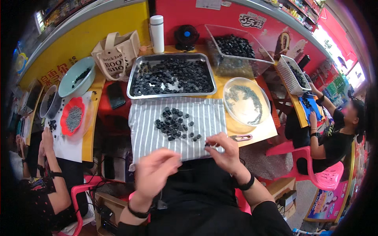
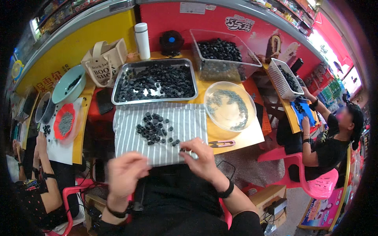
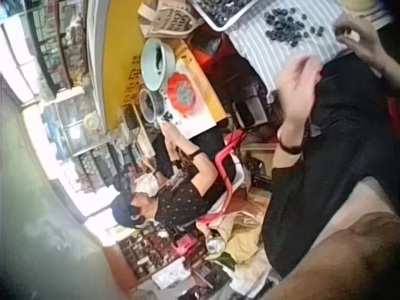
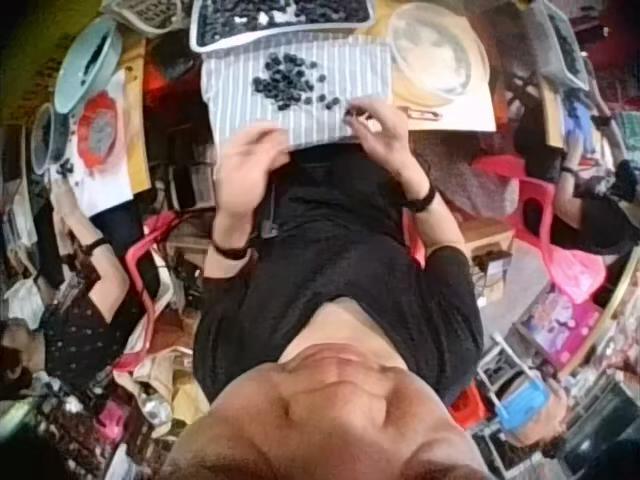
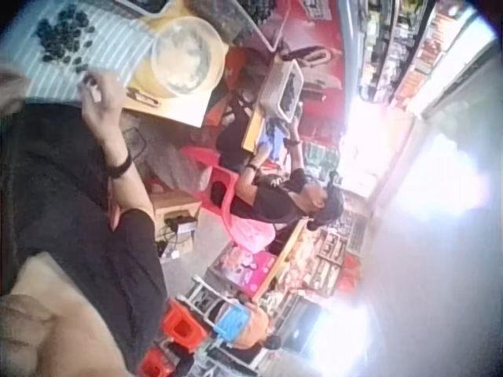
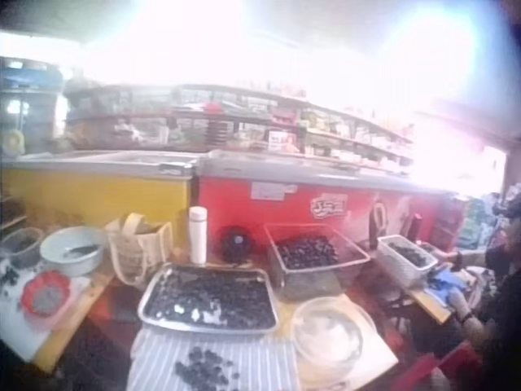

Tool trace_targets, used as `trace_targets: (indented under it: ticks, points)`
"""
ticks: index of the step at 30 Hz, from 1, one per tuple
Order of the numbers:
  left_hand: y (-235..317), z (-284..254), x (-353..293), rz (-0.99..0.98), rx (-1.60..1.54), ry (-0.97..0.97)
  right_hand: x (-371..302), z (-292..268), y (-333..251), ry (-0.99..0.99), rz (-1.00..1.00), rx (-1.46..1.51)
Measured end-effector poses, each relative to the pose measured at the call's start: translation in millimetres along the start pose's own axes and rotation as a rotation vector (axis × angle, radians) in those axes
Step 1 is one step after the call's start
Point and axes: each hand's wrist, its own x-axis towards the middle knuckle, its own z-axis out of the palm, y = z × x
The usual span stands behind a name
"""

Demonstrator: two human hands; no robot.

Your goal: The person picks up black plastic components from a metal tray, joins two pieces together, and places the assembled units onto a striped cloth. They also pick up small white pieces from the tray and place them into a clear plastic bowl.

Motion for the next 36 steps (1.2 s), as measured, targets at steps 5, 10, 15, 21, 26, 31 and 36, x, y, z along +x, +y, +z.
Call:
trace_targets:
  ticks: [5,10,15,21,26,31,36]
  points:
    - [-74.2,26.1,26.1,-0.181,-0.463,-0.221,-4.8,9.2,-22.3,-0.093,-0.118,0.024]
    - [-105.7,17.5,39.1,-0.242,-0.712,-0.245,0.2,23.8,-16.3,-0.123,-0.155,0.013]
    - [-104.6,9.8,45.6,-0.245,-0.888,-0.261,9.9,37.0,-18.8,-0.114,-0.074,0.158]
    - [-100.5,5.9,48.1,-0.205,-0.856,-0.244,-2.2,53.5,-11.9,-0.079,0.255,0.450]
    - [-76.6,2.3,51.9,-0.170,-0.419,-0.108,-6.7,49.4,-9.5,0.002,0.315,0.617]
    - [-70.1,10.8,76.5,0.731,1.178,0.277,-13.5,41.0,1.9,0.087,0.386,0.656]
    - [-77.0,10.8,78.4,0.761,1.263,0.194,-19.3,36.2,-1.0,0.136,0.412,0.735]
